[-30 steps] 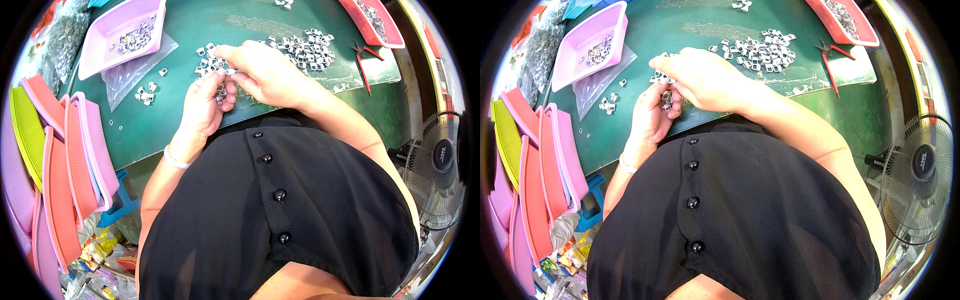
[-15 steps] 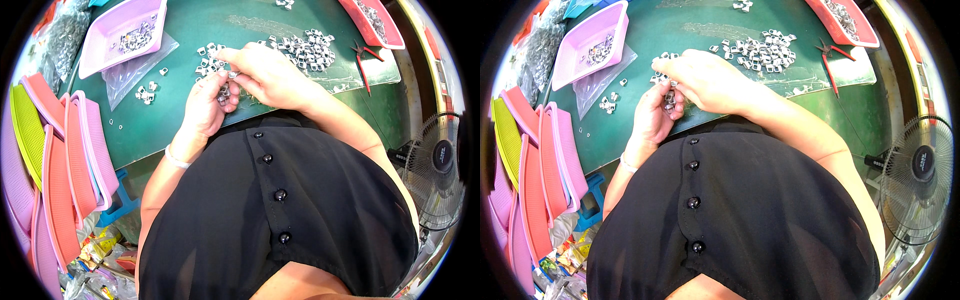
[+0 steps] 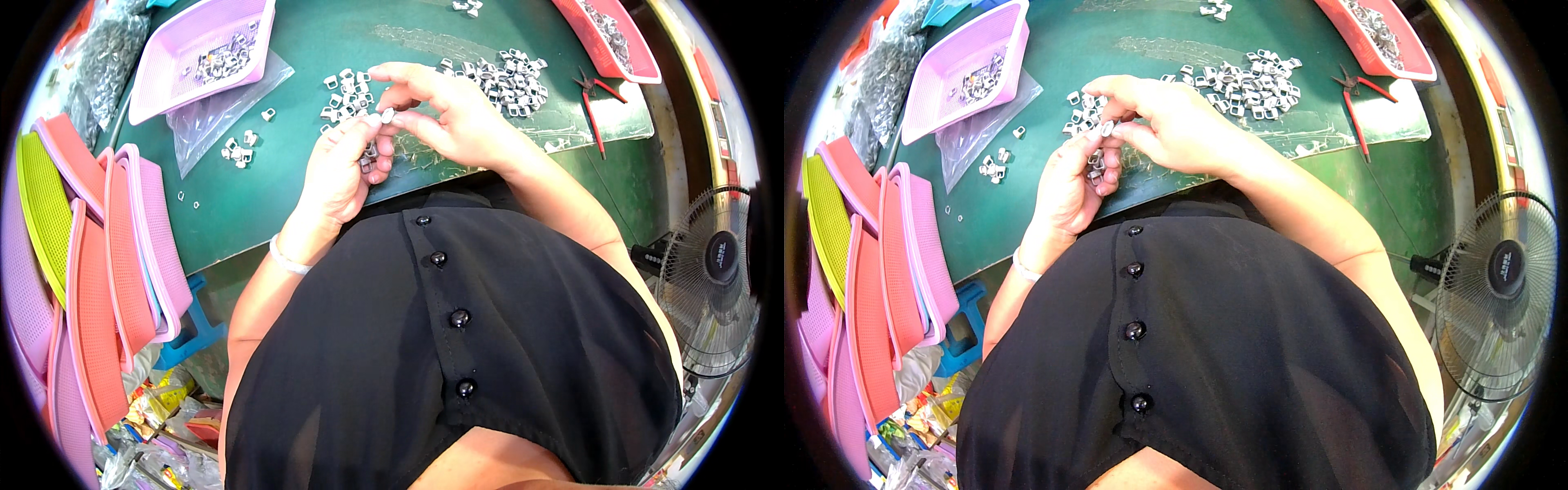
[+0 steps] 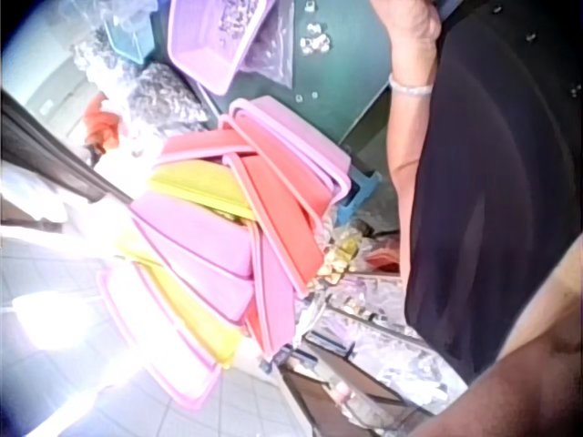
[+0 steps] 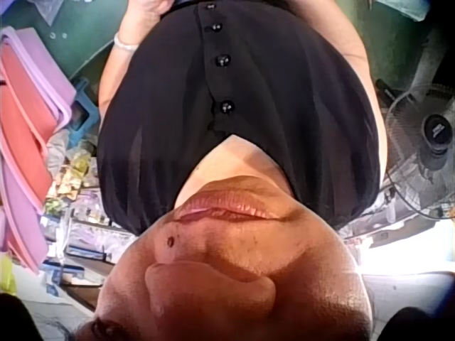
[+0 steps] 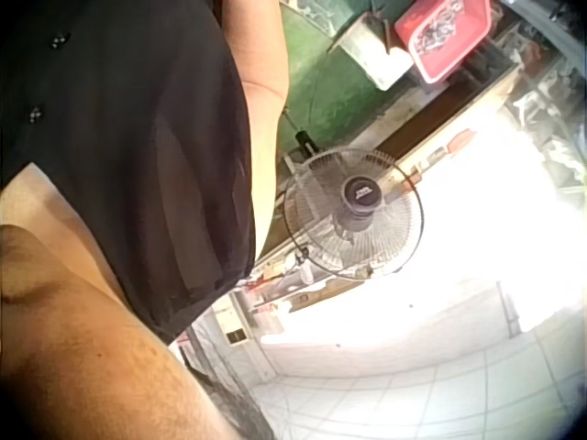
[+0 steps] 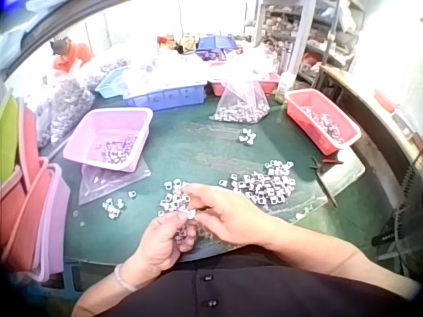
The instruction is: The person repeatedly picks up small metal fasteners and plastic rings from a green work surface, joins them by hand, and places the assembled units into a pile. They also transfer some assembled units into a plastic bag and pour additional fasteners from a purple tray onto the table.
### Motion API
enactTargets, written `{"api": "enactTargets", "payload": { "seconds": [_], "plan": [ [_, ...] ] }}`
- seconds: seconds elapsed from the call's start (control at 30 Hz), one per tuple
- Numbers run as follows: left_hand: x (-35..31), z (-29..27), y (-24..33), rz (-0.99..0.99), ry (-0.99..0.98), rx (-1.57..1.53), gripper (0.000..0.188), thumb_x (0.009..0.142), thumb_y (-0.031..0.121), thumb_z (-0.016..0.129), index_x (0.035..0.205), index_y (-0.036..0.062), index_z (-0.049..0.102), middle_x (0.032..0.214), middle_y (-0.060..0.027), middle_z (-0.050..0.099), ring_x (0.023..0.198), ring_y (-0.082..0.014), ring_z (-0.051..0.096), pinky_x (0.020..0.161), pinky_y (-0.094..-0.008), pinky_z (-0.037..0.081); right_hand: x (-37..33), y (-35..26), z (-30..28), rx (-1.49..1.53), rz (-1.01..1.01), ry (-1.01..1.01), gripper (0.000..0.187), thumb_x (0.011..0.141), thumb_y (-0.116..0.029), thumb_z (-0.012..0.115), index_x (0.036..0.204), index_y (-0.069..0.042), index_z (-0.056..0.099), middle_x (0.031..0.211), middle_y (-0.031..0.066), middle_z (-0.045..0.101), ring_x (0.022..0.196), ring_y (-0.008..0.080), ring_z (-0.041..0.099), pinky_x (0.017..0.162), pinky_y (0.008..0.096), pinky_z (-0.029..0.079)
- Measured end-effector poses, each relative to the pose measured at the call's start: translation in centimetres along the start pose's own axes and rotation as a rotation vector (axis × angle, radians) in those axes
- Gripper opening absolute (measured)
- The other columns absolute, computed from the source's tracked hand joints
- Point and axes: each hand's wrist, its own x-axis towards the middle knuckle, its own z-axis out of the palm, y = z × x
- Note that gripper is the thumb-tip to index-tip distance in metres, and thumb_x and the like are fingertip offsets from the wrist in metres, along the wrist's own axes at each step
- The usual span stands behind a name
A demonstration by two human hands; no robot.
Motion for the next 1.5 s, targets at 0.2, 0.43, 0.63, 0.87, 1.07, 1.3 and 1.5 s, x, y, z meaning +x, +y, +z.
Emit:
{"api": "enactTargets", "payload": {
  "seconds": [0.2,0.43,0.63,0.87,1.07,1.3,1.5],
  "plan": [
    [-0.1,0.19,-0.01,-0.007,0.006,0.04,0.016,0.086,0.022,0.058,0.083,0.006,0.061,0.065,0.0017,0.053,0.053,-0.0062,0.046,0.046,-0.0184,0.033,-0.18,0.3,-0.14,0.108,0.047,-0.021,0.045,0.078,-0.002,0.057,0.121,-0.01,0.048,0.091,0.007,0.066,0.087,0.0244,0.064,0.075,0.0315,0.049],
    [-0.16,0.08,-0.09,-0.006,-0.007,0.036,0.015,0.086,0.021,0.059,0.083,0.0071,0.061,0.065,0.0022,0.053,0.053,-0.0057,0.046,0.046,-0.0178,0.033,-0.28,0.2,-0.48,0.138,0.089,-0.086,0.05,0.077,0.003,0.056,0.125,-0.007,0.047,0.095,0.0081,0.065,0.094,0.02,0.061,0.086,0.0313,0.046],
    [-0.22,-0.02,-0.29,0.019,-0.013,0.026,0.013,0.088,0.02,0.057,0.084,0.0076,0.06,0.067,0.0017,0.055,0.054,-0.0055,0.048,0.046,-0.0182,0.035,-0.42,0.34,-0.41,0.105,0.05,-0.057,0.051,0.076,0.002,0.059,0.124,-0.008,0.048,0.094,0.0081,0.066,0.093,0.0206,0.062,0.084,0.031,0.047],
    [-0.24,0.12,-0.15,0.009,0.003,0.039,0.016,0.09,0.021,0.054,0.084,0.0074,0.06,0.067,0.0016,0.055,0.055,-0.0059,0.048,0.046,-0.0182,0.036,-0.51,0.44,-0.25,0.093,0.038,-0.049,0.049,0.075,0.001,0.061,0.121,-0.008,0.051,0.085,0.0054,0.064,0.083,0.0191,0.062,0.077,0.0304,0.048],
    [-0.31,0.32,0.07,-0.012,0.007,0.045,0.016,0.09,0.02,0.054,0.084,0.0069,0.06,0.067,0.0013,0.054,0.054,-0.0064,0.048,0.046,-0.0186,0.036,-0.6,0.63,0.02,-0.109,-0.074,-0.006,0.05,0.073,0.0,0.062,0.121,-0.01,0.051,0.084,0.0051,0.061,0.08,0.0219,0.059,0.073,0.0327,0.047],
    [0.01,-0.25,-0.29,0.003,-0.011,-0.029,0.01,0.088,0.014,0.055,0.09,0.005,0.06,0.07,0.0003,0.056,0.056,-0.0072,0.05,0.048,-0.0191,0.037,-0.73,0.47,0.2,-0.119,-0.084,-0.007,0.054,0.073,0.002,0.061,0.124,-0.01,0.048,0.091,0.0058,0.062,0.082,0.0198,0.06,0.077,0.0313,0.048],
    [0.12,-0.4,-0.28,-0.001,-0.013,-0.058,0.01,0.088,0.011,0.055,0.094,0.0039,0.058,0.075,-0.0012,0.057,0.061,-0.0073,0.052,0.05,-0.0196,0.039,-0.95,0.87,0.21,0.053,0.079,0.047,0.052,0.076,0.004,0.057,0.125,-0.009,0.048,0.097,0.0074,0.061,0.083,0.0163,0.059,0.077,0.0287,0.048]
  ]
}}
